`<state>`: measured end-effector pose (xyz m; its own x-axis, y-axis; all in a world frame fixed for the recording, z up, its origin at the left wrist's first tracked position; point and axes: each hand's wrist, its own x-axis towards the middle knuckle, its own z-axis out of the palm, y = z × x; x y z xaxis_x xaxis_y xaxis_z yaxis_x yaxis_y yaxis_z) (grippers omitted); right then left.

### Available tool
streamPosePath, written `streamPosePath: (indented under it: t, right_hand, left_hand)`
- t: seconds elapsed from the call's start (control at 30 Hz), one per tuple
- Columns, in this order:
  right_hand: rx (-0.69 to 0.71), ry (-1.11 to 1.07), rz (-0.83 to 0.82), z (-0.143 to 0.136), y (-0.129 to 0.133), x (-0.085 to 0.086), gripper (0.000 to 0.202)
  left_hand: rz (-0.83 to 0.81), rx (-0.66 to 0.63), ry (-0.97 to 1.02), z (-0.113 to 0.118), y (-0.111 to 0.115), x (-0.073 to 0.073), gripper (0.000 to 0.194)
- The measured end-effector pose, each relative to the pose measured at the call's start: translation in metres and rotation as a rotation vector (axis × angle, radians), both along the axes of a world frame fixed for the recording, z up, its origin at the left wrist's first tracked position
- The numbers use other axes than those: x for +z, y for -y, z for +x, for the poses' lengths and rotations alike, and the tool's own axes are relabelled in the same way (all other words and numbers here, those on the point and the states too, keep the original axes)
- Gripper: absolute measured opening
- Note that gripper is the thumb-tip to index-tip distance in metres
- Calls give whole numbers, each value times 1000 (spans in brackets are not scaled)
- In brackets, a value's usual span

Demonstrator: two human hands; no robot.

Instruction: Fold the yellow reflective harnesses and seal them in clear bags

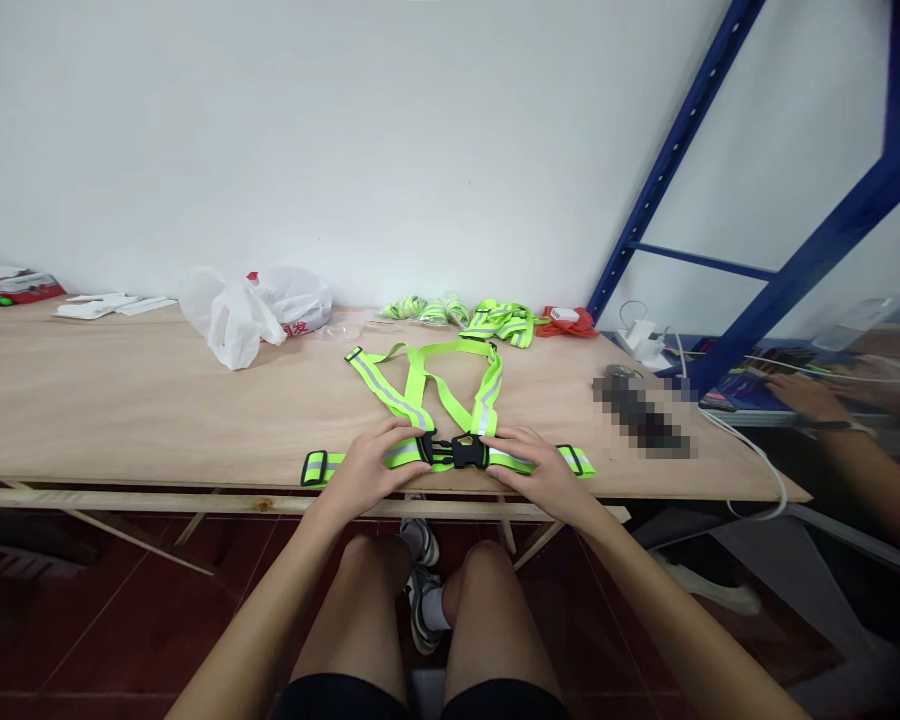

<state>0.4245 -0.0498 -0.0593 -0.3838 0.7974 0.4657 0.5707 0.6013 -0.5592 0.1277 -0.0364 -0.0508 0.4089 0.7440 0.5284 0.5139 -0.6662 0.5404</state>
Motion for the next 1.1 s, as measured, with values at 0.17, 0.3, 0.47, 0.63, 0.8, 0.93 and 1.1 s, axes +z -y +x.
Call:
streamPosePath:
  t: [0.17, 0.3, 0.47, 0.63, 0.8, 0.93, 1.1]
  right_hand:
    - [-6, 29, 8, 1, -3, -2, 35]
    - [-18, 42, -17, 0, -3, -2, 36]
    - [-47, 88, -35, -3, -1, 0, 38]
    - [-70, 77, -22, -4, -2, -3, 37]
    - [-78, 45, -84, -4, -5, -4, 36]
    - [-74, -16, -173, -3, -5, 1, 36]
    - [-8, -46, -205, -6, -7, 11, 36]
  left_hand:
    - [4, -16, 2, 5, -2, -3, 35]
    - [-32, 14, 10, 8, -2, -4, 35]
    - [-69, 57, -93, 6, -2, -5, 36]
    - [-61, 39, -100, 7, -5, -4, 31]
    - [-84, 23, -62, 8, -8, -4, 31]
    - [-142, 50, -12, 7, -8, -3, 30]
    - [-176, 47, 34, 10, -6, 1, 31]
